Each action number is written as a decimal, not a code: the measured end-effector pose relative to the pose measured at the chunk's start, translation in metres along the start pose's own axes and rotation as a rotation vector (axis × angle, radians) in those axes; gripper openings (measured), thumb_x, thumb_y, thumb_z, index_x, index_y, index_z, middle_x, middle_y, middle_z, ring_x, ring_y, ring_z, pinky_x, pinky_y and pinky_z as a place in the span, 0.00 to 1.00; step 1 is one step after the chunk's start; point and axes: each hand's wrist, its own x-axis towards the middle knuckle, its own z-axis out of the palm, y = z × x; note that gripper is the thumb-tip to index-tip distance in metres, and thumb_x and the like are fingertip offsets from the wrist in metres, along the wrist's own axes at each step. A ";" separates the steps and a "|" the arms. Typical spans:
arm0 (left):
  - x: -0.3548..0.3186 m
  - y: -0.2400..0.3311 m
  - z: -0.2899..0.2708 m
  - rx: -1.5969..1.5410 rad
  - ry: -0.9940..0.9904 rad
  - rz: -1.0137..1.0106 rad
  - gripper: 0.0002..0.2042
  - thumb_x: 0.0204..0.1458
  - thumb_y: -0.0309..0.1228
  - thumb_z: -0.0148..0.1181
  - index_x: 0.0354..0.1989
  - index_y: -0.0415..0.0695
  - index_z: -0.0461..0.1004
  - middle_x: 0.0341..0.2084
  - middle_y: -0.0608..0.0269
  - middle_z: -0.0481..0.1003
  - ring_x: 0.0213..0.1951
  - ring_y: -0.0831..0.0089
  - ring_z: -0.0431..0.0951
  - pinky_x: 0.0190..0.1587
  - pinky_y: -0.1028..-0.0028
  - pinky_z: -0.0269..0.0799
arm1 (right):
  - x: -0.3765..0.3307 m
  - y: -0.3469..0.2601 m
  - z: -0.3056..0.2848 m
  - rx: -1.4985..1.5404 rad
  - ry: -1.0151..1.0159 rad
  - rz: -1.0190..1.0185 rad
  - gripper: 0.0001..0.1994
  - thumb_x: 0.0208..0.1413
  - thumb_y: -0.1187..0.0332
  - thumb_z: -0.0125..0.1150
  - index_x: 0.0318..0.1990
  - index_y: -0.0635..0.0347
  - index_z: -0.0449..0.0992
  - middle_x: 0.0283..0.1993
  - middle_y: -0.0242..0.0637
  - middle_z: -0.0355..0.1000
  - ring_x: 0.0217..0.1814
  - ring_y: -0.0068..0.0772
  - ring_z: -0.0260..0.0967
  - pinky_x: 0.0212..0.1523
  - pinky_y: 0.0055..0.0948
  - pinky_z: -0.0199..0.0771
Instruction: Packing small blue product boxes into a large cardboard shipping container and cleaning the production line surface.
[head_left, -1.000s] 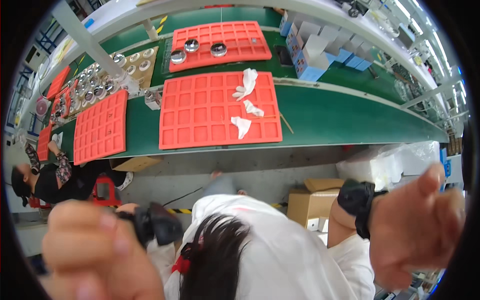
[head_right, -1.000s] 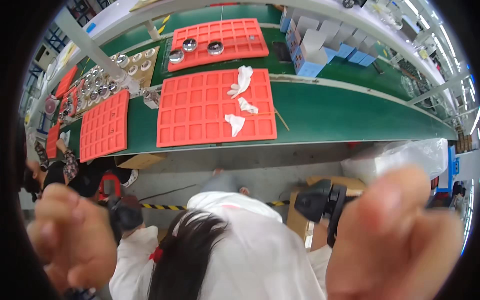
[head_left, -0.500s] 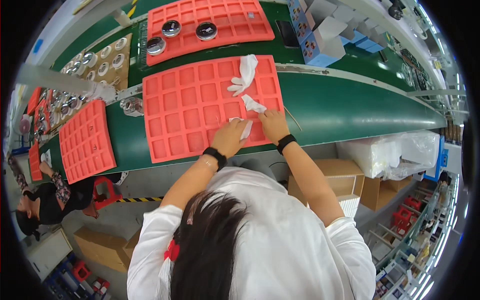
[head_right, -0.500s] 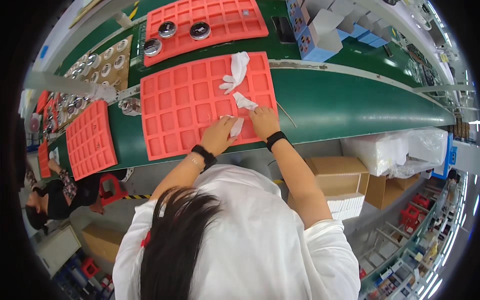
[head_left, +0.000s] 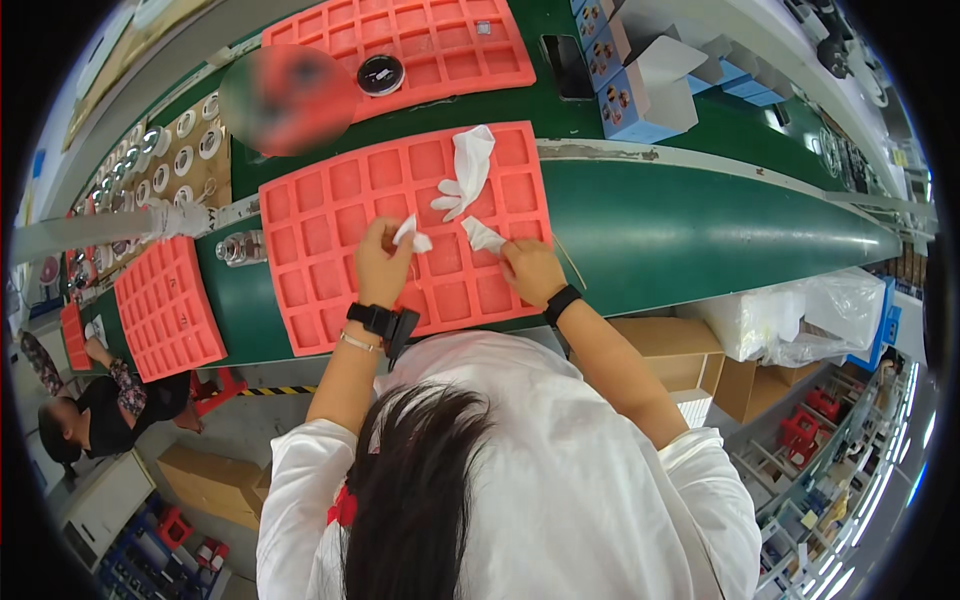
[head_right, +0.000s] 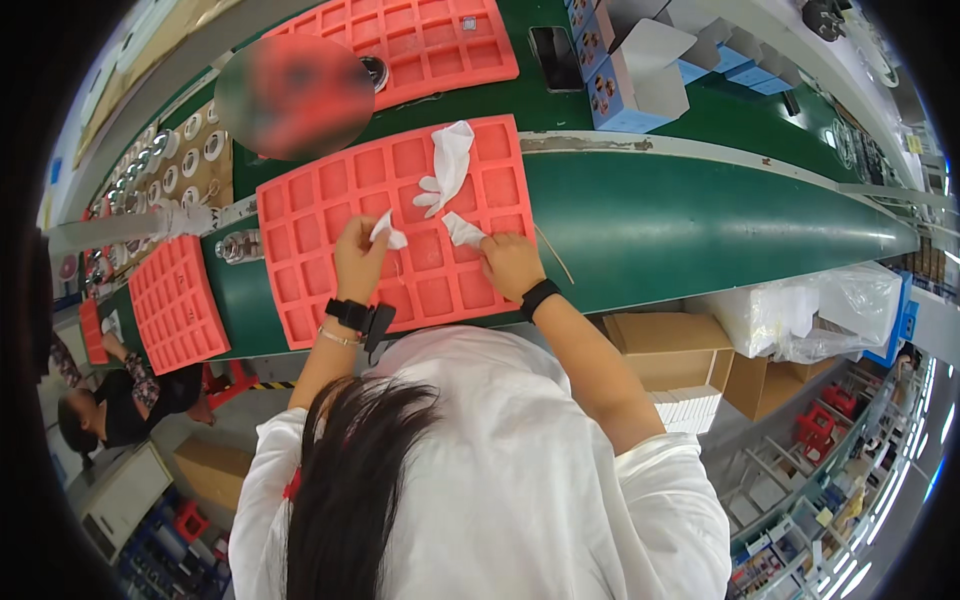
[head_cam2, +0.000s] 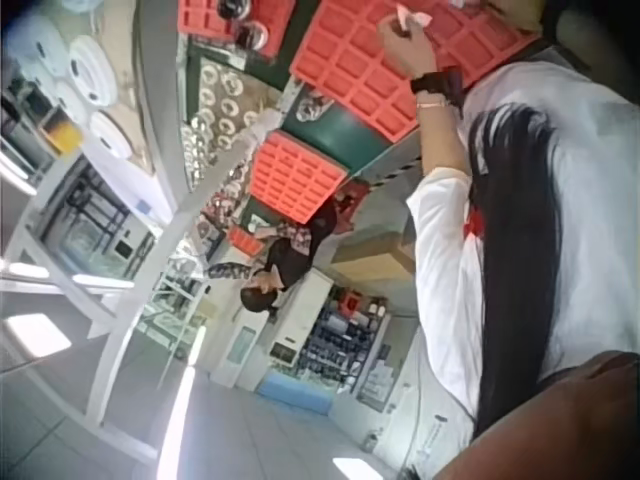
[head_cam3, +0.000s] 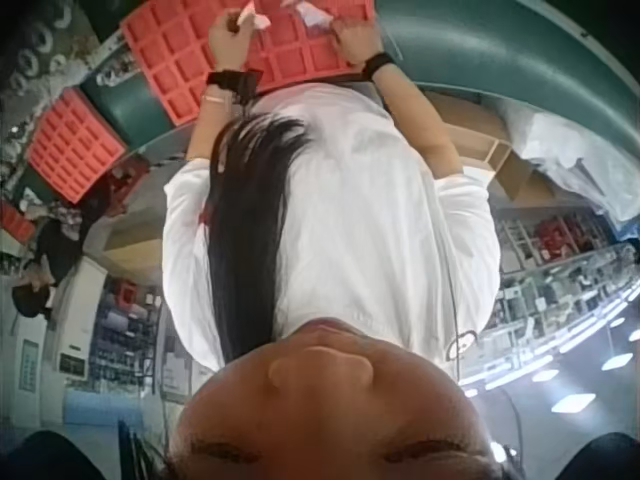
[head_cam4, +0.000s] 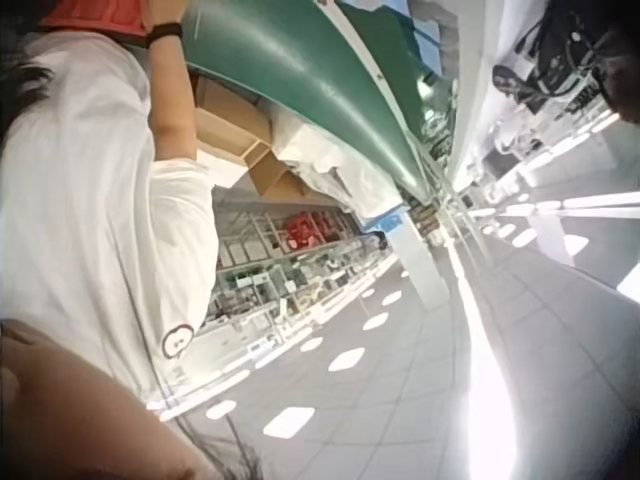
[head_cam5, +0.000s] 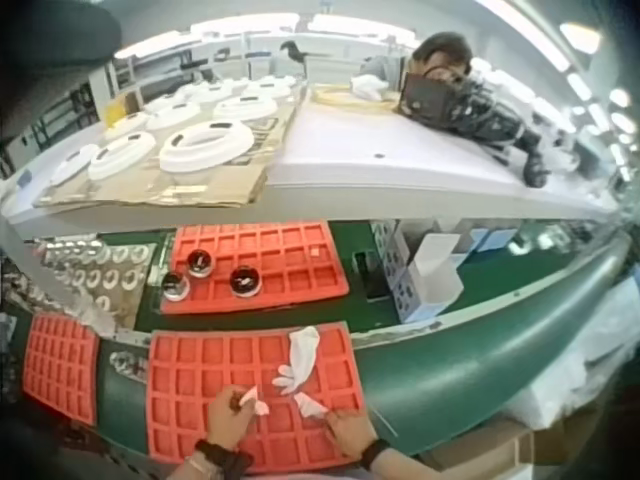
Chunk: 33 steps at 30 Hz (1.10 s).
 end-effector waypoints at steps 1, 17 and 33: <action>0.016 0.007 0.010 0.001 -0.001 0.003 0.11 0.53 0.23 0.61 0.46 0.41 0.76 0.32 0.50 0.79 0.34 0.54 0.80 0.38 0.65 0.75 | 0.004 0.003 0.000 0.000 0.003 0.001 0.07 0.50 0.70 0.62 0.35 0.59 0.74 0.33 0.45 0.74 0.37 0.51 0.74 0.40 0.47 0.75; 0.043 -0.015 0.003 0.010 0.120 -0.049 0.09 0.57 0.25 0.62 0.46 0.37 0.77 0.35 0.64 0.78 0.35 0.79 0.76 0.35 0.76 0.71 | 0.025 0.011 0.003 0.066 -0.133 0.028 0.09 0.53 0.69 0.60 0.42 0.58 0.74 0.36 0.45 0.75 0.39 0.53 0.77 0.37 0.47 0.78; -0.003 0.006 0.017 -0.201 0.168 -0.185 0.15 0.56 0.24 0.61 0.51 0.36 0.73 0.40 0.62 0.78 0.37 0.75 0.77 0.38 0.74 0.74 | 0.001 0.122 -0.095 -0.249 0.507 0.422 0.14 0.54 0.67 0.63 0.47 0.62 0.77 0.49 0.51 0.73 0.52 0.55 0.69 0.50 0.50 0.70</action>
